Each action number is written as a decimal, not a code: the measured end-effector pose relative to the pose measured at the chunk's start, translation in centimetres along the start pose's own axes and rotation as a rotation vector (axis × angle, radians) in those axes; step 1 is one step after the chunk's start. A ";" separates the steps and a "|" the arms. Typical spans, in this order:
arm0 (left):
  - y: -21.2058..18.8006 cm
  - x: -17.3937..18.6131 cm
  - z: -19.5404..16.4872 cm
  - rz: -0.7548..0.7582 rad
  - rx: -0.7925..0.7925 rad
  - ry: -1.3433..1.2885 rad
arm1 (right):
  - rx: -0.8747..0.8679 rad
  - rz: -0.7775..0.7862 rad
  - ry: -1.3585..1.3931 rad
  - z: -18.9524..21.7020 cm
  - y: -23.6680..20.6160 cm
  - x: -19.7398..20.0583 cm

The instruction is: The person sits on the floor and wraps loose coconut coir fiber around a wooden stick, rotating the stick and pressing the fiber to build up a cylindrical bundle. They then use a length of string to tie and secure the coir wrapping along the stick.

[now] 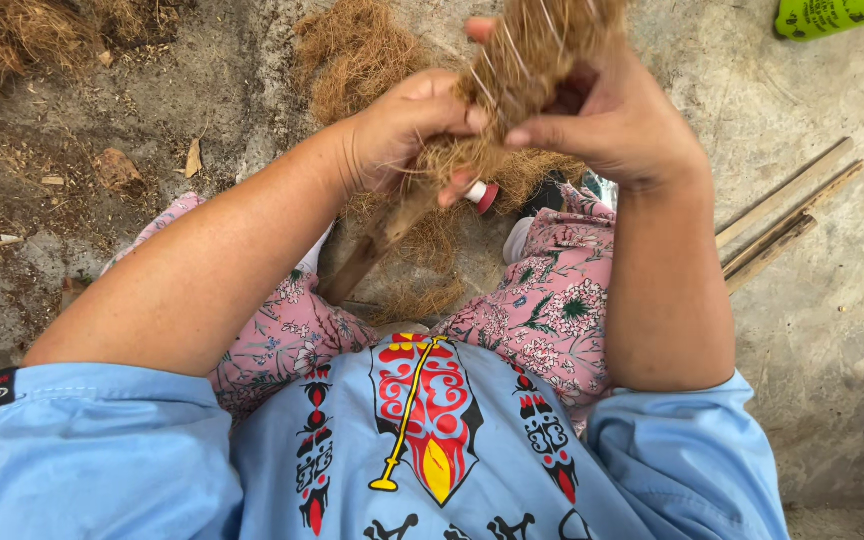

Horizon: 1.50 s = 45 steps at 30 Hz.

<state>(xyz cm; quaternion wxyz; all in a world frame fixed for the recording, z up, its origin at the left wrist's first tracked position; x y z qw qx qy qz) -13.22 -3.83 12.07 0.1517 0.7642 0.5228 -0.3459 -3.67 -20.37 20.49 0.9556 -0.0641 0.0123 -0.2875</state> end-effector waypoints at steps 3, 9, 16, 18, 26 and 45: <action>-0.1 0.0 0.4 0.045 0.084 0.019 | 0.043 0.112 0.117 -0.5 0.1 -0.2; -0.2 -0.3 0.5 0.011 -0.084 0.120 | 0.093 0.037 0.094 -1.7 -0.6 0.6; -0.7 -2.2 0.3 -0.141 -0.421 0.302 | 0.083 -0.029 0.137 -1.8 -0.5 0.5; -1.0 -2.7 0.6 -0.310 -0.400 0.587 | 0.093 -0.064 0.145 -1.7 -0.3 0.5; -2.3 -3.5 0.7 -0.577 -0.609 1.251 | 0.169 -0.232 0.111 -1.9 -0.1 -0.8; -0.3 0.2 1.2 -0.371 -0.525 0.360 | 0.376 -0.547 0.304 0.2 -3.1 -0.8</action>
Point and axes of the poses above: each hand's wrist, its own y-axis towards the middle knuckle, its own x-axis out of the back of the hand, z = x × y, the point moved 3 cm from there along y, towards the middle knuckle, and after that the axes turned 5 degrees about -z, right-handed, at the moved point
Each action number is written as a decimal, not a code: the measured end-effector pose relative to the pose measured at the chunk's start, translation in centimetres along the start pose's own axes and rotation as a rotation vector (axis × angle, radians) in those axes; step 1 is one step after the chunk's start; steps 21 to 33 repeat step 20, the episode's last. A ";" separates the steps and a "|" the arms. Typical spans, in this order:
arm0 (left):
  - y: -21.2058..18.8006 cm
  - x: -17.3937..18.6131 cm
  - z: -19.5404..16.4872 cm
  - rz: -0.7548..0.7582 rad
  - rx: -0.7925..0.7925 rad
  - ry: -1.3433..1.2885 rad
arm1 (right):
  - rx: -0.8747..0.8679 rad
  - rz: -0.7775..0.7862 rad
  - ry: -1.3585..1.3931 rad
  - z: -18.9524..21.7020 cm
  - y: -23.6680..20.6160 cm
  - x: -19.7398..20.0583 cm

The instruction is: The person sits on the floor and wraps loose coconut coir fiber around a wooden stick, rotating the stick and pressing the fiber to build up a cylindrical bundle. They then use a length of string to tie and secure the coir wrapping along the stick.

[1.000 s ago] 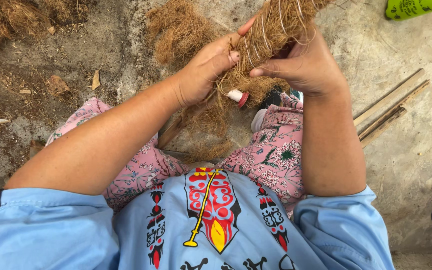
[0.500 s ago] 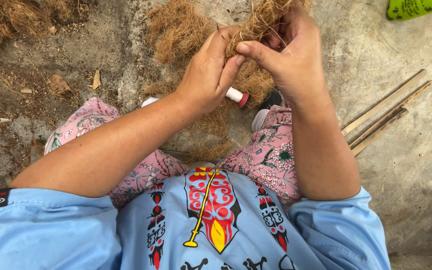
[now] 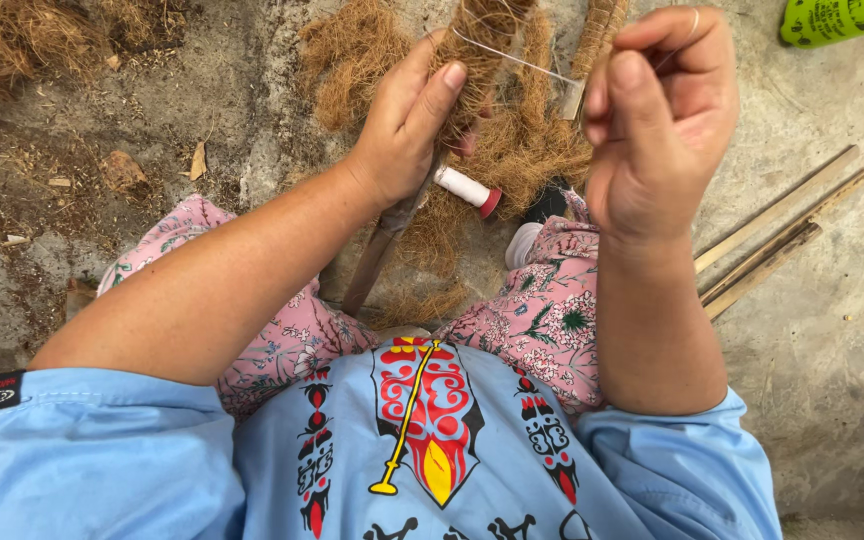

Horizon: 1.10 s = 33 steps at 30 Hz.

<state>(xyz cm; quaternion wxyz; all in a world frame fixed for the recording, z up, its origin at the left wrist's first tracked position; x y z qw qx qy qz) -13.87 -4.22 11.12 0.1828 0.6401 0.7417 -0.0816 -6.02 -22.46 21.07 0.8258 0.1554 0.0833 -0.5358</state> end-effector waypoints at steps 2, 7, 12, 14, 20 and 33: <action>0.0 0.4 -0.1 -0.001 -0.032 -0.007 | 0.034 0.046 -0.270 0.4 0.1 -0.6; -0.2 -0.2 0.0 0.047 0.033 -0.100 | 0.272 0.259 -0.962 1.1 0.3 -2.4; -0.1 -0.6 -0.5 0.063 0.026 -0.143 | -0.066 0.226 -0.673 -0.4 0.5 -1.3; -0.2 -0.5 -0.5 0.082 0.027 -0.142 | -0.090 0.257 -0.607 -1.1 0.9 -0.7; 0.2 0.5 0.6 0.233 0.131 -0.207 | -0.196 0.352 -0.483 -2.7 1.1 2.5; 0.2 0.5 0.6 0.233 0.131 -0.207 | -0.196 0.352 -0.483 -2.7 1.1 2.5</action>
Point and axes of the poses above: each hand's wrist, its own y-axis towards the middle knuckle, its own x-axis out of the back of the hand, z = x × y, the point moved 3 cm from there along y, towards the middle knuckle, and after that the axes turned 5 degrees about -z, right-handed, at the moved point
